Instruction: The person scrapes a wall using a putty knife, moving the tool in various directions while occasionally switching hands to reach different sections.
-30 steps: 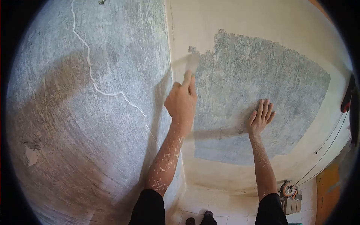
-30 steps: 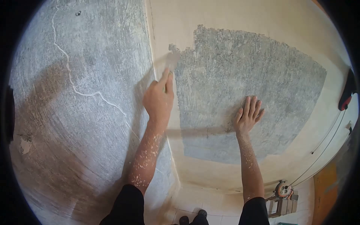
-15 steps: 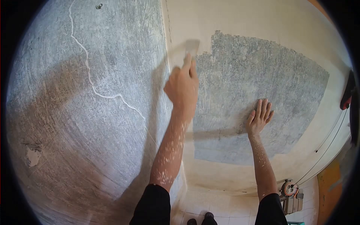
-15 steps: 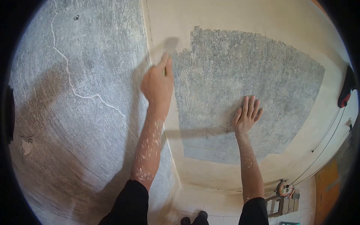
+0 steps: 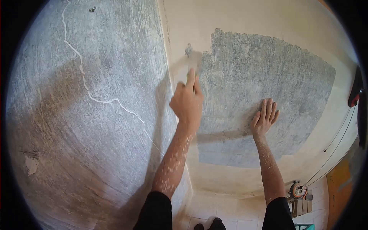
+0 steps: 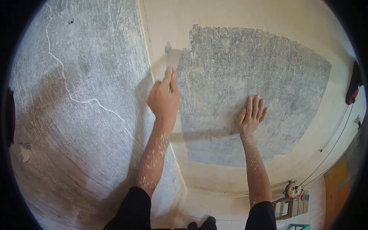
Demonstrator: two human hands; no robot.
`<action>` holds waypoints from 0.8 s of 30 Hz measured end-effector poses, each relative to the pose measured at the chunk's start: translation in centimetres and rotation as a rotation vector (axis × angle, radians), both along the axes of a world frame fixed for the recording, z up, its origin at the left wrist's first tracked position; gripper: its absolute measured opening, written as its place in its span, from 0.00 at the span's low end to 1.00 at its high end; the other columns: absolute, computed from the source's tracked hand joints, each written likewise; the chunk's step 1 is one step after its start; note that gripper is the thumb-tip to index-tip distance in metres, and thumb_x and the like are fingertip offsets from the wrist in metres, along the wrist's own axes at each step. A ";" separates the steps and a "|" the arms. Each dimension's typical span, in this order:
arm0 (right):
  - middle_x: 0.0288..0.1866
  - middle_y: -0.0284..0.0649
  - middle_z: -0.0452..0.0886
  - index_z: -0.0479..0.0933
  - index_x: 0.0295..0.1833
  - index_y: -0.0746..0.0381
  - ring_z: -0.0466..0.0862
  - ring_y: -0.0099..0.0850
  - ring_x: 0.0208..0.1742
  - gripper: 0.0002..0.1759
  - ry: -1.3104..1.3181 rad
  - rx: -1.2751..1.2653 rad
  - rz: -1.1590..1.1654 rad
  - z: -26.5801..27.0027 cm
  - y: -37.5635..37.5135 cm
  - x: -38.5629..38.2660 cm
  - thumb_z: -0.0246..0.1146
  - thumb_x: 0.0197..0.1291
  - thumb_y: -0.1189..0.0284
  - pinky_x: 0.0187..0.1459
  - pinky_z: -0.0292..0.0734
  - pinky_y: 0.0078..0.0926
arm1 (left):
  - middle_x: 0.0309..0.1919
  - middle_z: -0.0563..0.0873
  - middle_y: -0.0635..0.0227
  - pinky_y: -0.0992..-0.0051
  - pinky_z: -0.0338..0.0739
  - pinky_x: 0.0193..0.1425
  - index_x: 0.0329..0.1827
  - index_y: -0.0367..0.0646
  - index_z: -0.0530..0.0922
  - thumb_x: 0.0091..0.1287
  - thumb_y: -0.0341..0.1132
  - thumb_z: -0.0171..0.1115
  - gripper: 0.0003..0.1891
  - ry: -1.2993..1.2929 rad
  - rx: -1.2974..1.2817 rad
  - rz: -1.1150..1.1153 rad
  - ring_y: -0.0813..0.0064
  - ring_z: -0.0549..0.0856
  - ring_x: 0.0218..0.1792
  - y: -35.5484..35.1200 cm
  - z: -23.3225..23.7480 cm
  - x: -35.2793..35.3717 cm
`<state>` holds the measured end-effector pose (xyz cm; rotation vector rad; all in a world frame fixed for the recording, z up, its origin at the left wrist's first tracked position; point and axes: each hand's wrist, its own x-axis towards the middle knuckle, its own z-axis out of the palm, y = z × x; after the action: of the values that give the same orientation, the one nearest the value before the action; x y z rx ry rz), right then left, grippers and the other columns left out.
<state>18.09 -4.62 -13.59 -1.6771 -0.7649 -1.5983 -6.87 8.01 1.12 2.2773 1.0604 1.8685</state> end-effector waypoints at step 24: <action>0.79 0.40 0.62 0.65 0.76 0.56 0.54 0.39 0.82 0.26 0.005 0.004 -0.016 0.1 0.1 -0.2 0.42 0.75 0.64 0.79 0.36 0.46 | 0.23 0.80 0.61 0.63 0.77 0.28 0.61 0.55 0.83 0.74 0.45 0.56 0.17 0.113 -0.067 0.025 0.61 0.84 0.26 -2.3 1.2 -0.1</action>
<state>17.90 -4.49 -13.48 -1.6878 -0.7472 -1.6043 -6.95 5.72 2.29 2.3672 1.1522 1.7025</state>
